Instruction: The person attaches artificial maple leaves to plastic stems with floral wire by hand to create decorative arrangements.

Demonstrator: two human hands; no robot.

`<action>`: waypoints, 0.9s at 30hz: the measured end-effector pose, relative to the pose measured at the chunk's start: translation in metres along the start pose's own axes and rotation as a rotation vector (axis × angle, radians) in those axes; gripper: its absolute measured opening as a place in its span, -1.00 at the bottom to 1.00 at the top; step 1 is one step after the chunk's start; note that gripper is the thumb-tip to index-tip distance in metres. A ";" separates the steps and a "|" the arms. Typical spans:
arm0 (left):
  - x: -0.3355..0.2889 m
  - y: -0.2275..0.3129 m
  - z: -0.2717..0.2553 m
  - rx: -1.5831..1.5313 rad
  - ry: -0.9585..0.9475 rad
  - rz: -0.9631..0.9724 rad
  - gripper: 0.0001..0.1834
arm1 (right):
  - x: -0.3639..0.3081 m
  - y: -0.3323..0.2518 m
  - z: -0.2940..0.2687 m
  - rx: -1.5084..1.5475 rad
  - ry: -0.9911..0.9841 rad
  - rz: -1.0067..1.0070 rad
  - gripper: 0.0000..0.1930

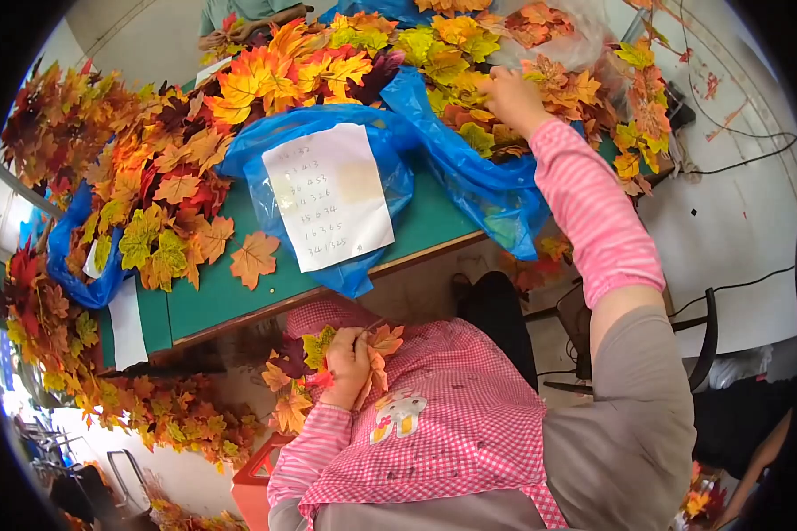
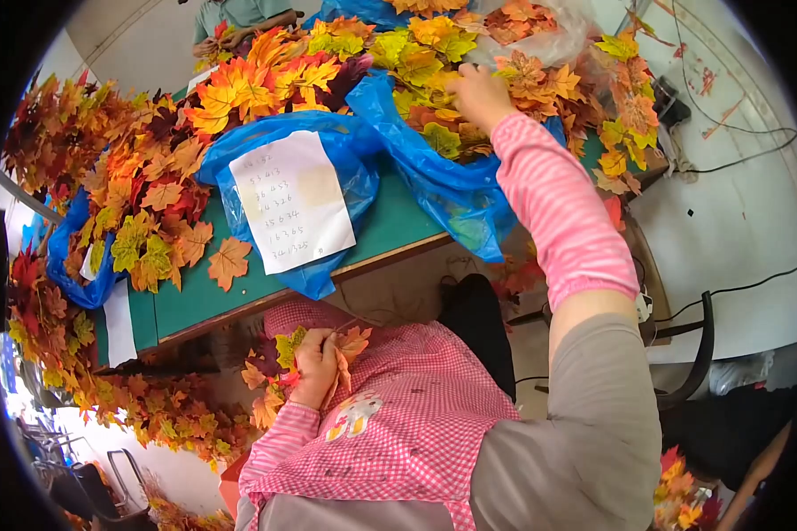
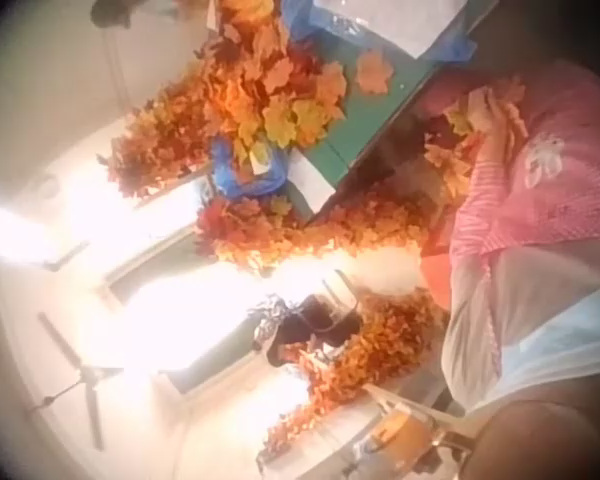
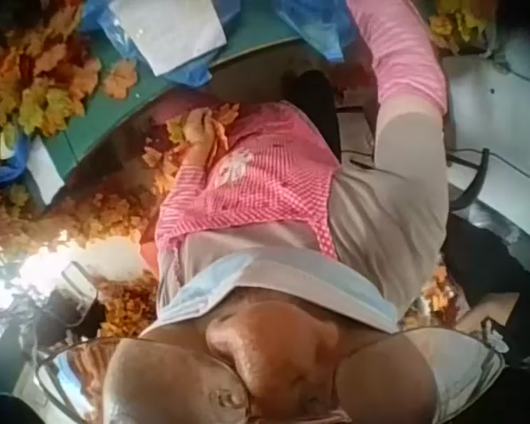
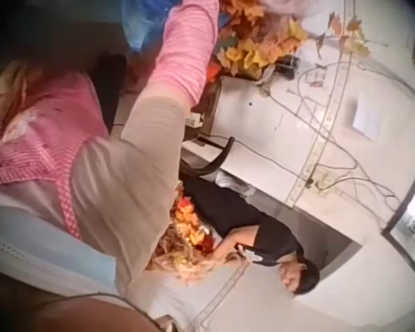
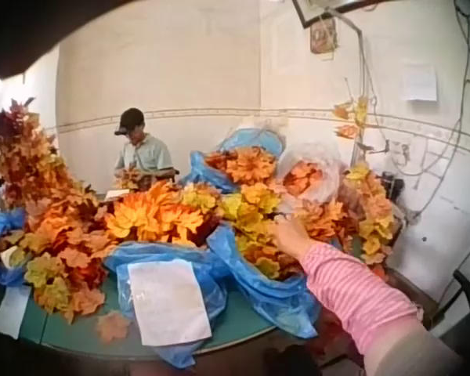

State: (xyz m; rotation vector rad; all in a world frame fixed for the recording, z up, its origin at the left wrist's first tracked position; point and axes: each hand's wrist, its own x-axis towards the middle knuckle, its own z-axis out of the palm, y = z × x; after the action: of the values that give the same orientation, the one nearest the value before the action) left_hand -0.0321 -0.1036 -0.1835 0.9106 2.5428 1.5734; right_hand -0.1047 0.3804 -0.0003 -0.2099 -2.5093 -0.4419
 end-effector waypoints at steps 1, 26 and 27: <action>0.000 0.001 -0.002 0.005 -0.002 -0.008 -0.96 | 0.009 0.006 0.002 0.005 -0.001 -0.007 -0.74; -0.001 -0.004 0.000 -0.017 -0.009 -0.169 -0.93 | -0.055 -0.052 -0.035 0.682 0.025 0.419 -0.74; 0.000 -0.004 -0.002 -0.011 -0.017 -0.106 -0.93 | -0.054 -0.051 -0.039 0.738 0.044 0.496 -0.77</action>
State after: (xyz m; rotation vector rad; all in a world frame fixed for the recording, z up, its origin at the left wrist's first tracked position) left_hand -0.0345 -0.1063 -0.1861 0.7709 2.5224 1.5419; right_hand -0.0526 0.3164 -0.0147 -0.4921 -2.2875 0.6577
